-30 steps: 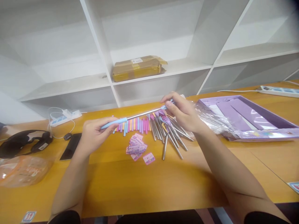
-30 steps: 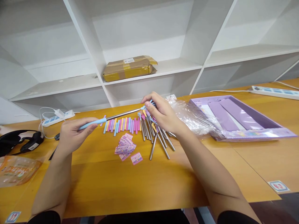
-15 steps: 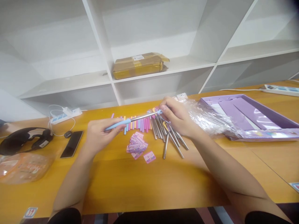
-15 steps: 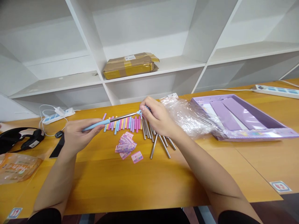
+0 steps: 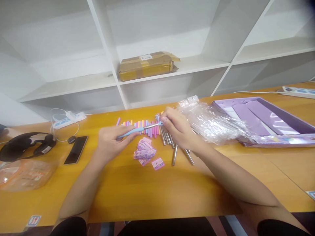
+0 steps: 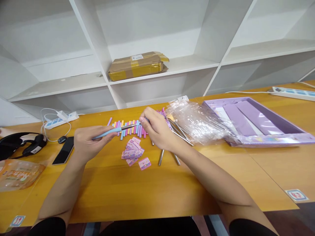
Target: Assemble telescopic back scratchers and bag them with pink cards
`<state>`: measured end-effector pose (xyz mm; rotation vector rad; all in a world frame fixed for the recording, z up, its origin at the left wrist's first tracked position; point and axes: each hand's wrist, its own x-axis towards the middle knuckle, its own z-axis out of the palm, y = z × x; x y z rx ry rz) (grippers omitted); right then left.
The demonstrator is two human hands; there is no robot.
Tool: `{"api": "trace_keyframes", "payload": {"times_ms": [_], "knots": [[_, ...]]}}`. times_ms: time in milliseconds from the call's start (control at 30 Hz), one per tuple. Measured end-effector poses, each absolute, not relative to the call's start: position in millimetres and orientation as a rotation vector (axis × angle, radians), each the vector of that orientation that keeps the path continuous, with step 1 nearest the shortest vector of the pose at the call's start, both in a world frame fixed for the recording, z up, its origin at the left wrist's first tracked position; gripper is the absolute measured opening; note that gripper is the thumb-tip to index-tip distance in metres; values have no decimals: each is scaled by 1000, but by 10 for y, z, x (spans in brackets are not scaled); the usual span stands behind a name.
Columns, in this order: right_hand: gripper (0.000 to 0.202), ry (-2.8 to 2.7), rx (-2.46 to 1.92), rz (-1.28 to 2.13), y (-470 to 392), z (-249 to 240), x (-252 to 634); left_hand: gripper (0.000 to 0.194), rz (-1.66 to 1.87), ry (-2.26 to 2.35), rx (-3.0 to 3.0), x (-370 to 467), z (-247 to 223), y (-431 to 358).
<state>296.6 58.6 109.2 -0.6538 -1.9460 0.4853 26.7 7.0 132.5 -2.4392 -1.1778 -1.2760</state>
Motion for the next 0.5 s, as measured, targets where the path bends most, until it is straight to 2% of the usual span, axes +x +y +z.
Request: {"api": "trace_keyframes", "payload": {"times_ms": [500], "knots": [[36, -1938, -671, 472, 509, 1121, 2934, 24, -1304, -1221, -2459, 348, 1285, 74]]}}
